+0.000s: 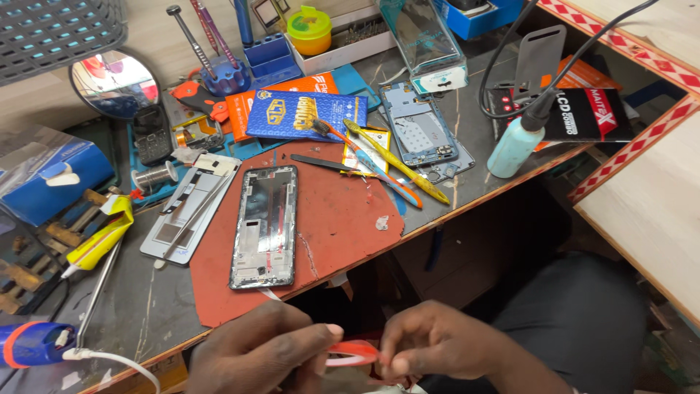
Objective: The person applies red adhesive tape to the edges of a disassembled smartphone frame, uses tweezers to adjust internal components, and applies adhesive from a yellow tube along the frame's perimeter.
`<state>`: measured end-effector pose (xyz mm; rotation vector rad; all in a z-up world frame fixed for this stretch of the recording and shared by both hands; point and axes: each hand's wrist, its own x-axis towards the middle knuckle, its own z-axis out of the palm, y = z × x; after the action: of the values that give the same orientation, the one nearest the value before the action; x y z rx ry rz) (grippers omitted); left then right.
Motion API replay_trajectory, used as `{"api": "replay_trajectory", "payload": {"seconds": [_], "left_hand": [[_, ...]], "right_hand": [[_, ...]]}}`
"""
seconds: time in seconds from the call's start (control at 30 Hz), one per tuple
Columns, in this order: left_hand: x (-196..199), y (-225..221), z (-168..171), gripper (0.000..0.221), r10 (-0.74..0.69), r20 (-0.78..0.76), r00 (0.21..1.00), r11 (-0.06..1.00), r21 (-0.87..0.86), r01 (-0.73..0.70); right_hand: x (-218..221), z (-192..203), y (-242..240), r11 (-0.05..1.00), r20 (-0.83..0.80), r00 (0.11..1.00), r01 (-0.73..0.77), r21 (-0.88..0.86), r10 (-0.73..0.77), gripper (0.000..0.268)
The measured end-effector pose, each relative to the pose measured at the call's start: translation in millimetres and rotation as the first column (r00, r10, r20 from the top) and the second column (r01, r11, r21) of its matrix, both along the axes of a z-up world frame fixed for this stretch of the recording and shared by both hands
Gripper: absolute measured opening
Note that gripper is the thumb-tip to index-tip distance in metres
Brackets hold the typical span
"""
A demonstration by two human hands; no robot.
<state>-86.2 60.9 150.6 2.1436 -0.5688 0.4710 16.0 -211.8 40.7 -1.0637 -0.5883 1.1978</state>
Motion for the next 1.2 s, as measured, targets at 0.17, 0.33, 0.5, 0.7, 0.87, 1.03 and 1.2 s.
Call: {"api": "replay_trajectory", "payload": {"seconds": [0.17, 0.33, 0.5, 0.7, 0.87, 1.03, 1.2], "left_hand": [[-6, 11, 7, 0.030, 0.160, 0.115, 0.980, 0.983, 0.072, -0.168], [-11, 33, 34, 0.037, 0.050, 0.010, 0.999, 0.975, 0.217, -0.050], [-34, 64, 37, 0.028, 0.300, 0.198, 0.933, 0.882, 0.316, -0.351], [-50, 128, -6, 0.019, 0.596, 0.216, 0.773, 0.722, 0.276, -0.634], [-65, 182, -45, 0.016, 0.586, 0.168, 0.793, 0.764, 0.211, -0.609], [-72, 190, -51, 0.018, 0.628, 0.118, 0.769, 0.731, 0.249, -0.635], [-59, 154, -23, 0.023, 0.581, 0.142, 0.801, 0.769, 0.227, -0.598]], "right_hand": [[14, 5, -25, 0.986, -0.086, 0.989, 0.130, 0.105, -0.121, 0.026], [11, 36, -32, 0.999, 0.042, 0.999, 0.031, -0.006, -0.031, 0.028], [12, 48, -41, 0.985, 0.332, 0.943, 0.077, -0.152, -0.023, 0.020], [22, 32, -51, 0.969, 0.098, 0.980, 0.187, -0.163, -0.173, 0.027], [25, 17, -59, 0.942, 0.167, 0.934, 0.330, -0.068, -0.315, 0.032], [25, 11, -63, 0.917, 0.080, 0.913, 0.399, 0.023, -0.399, 0.032], [24, 3, -63, 0.914, -0.056, 0.921, 0.390, 0.114, -0.386, 0.028]]}}
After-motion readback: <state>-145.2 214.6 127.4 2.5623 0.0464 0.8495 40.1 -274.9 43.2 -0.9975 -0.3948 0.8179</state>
